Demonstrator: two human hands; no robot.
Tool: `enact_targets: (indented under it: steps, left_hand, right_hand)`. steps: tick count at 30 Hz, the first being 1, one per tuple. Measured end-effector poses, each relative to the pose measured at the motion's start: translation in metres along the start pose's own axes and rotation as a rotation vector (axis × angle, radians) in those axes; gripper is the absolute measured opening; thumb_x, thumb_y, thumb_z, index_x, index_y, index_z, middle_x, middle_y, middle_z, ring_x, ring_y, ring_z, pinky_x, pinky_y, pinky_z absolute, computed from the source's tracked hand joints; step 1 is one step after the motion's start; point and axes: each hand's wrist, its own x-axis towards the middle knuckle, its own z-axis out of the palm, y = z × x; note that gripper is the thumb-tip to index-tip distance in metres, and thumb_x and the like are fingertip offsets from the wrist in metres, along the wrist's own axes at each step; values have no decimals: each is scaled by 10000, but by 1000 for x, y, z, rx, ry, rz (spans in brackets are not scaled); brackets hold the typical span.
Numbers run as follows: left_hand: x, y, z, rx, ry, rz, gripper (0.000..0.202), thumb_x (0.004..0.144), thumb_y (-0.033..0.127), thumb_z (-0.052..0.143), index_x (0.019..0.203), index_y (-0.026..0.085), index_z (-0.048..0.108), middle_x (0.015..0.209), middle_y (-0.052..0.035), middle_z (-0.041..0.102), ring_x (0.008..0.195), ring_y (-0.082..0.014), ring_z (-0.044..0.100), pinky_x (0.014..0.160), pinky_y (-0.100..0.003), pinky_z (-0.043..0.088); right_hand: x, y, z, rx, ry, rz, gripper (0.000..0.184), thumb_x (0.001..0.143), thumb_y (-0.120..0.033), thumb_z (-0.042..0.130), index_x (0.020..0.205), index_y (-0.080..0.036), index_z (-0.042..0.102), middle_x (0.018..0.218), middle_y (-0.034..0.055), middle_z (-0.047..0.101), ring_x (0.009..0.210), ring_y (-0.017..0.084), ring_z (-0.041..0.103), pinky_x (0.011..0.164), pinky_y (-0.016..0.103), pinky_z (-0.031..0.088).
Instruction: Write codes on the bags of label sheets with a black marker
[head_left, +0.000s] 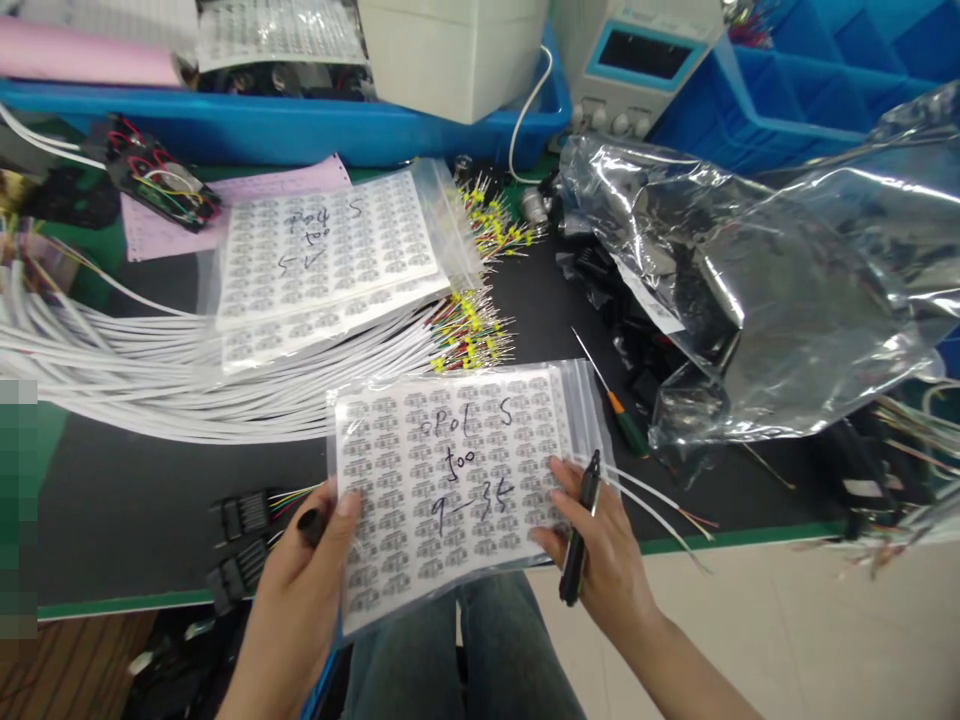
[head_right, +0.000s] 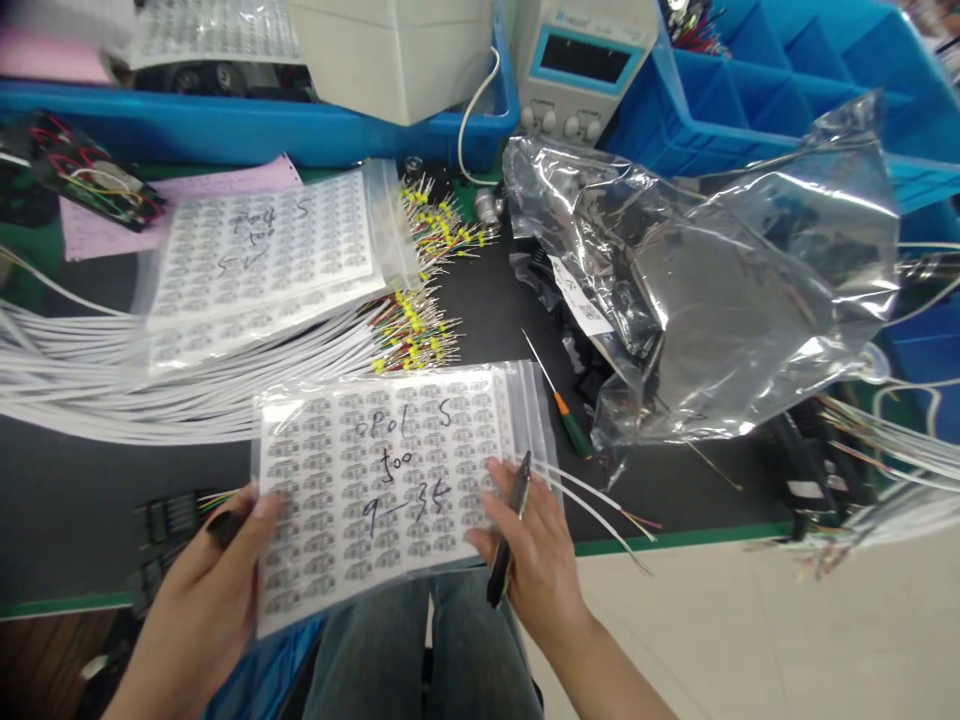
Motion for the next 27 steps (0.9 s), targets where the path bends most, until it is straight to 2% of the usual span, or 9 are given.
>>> enact_targets:
  steps: [3, 5, 10, 14, 18, 21, 23, 25, 27]
  left_hand:
    - [5, 5, -4, -140, -168, -153, 498, 698, 452, 689, 1122, 222, 566, 968, -51, 682, 809, -223, 646, 658, -317, 554]
    - [6, 8, -6, -98, -215, -145, 515, 684, 446, 704, 1126, 224, 560, 959, -49, 685, 822, -228, 648, 678, -327, 556]
    - [5, 5, -13, 150, -91, 106, 456, 639, 507, 713, 956, 189, 642, 919, -42, 694, 913, -232, 632, 802, -294, 522]
    - [2, 4, -20, 27, -89, 55, 462, 603, 482, 745, 937, 175, 660, 856, -55, 703, 888, -270, 643, 762, -336, 546]
    - [-8, 21, -21, -202, -31, -15, 468, 548, 415, 801, 929, 181, 662, 817, -45, 705, 866, -257, 651, 722, -295, 554]
    - [-12, 43, -21, -319, -20, -53, 543, 486, 388, 836, 956, 193, 646, 809, -39, 701, 813, -254, 658, 662, -297, 565]
    - [-8, 58, -22, -340, -26, -30, 566, 485, 378, 837, 980, 195, 631, 807, -37, 695, 782, -245, 656, 633, -294, 565]
    - [3, 75, -23, -325, -56, 43, 544, 528, 372, 815, 1005, 205, 613, 827, -28, 683, 762, -223, 649, 614, -278, 559]
    - [19, 94, -24, -263, -77, 171, 468, 590, 377, 775, 995, 215, 603, 842, -12, 667, 747, -193, 637, 608, -255, 544]
  right_hand:
    - [1, 2, 0, -2, 6, -14, 438, 820, -164, 622, 1206, -193, 418, 1262, 187, 530, 1191, 313, 478, 902, 568, 435]
    - [0, 2, 1, 4, 8, -21, 450, 814, -166, 629, 1210, -197, 417, 1264, 185, 528, 1188, 316, 481, 902, 572, 437]
    - [-1, 1, 1, 55, 47, 19, 473, 808, -142, 627, 1222, -220, 412, 1259, 168, 533, 1165, 312, 506, 894, 566, 452]
    - [-2, -2, 0, 150, 128, 72, 568, 782, -79, 631, 1268, -221, 374, 1299, 167, 481, 1223, 319, 437, 928, 567, 415]
    - [7, -10, -5, 287, 297, 194, 569, 786, -84, 613, 1267, -237, 350, 1377, 156, 385, 1260, 315, 388, 971, 555, 367]
    - [29, -22, -14, 337, 352, 414, 376, 816, -214, 601, 1155, -216, 437, 1119, 119, 568, 930, 238, 614, 715, 356, 538]
    - [52, -31, -22, 337, 356, 541, 272, 801, -280, 627, 1025, -211, 488, 821, 30, 592, 614, 150, 592, 509, 242, 500]
    - [81, -38, -28, 384, 396, 576, 235, 789, -294, 645, 939, -217, 481, 723, -11, 562, 543, 124, 553, 488, 224, 476]
    - [116, -43, -31, 436, 443, 506, 246, 781, -284, 654, 914, -221, 457, 758, -7, 574, 610, 136, 578, 563, 250, 490]
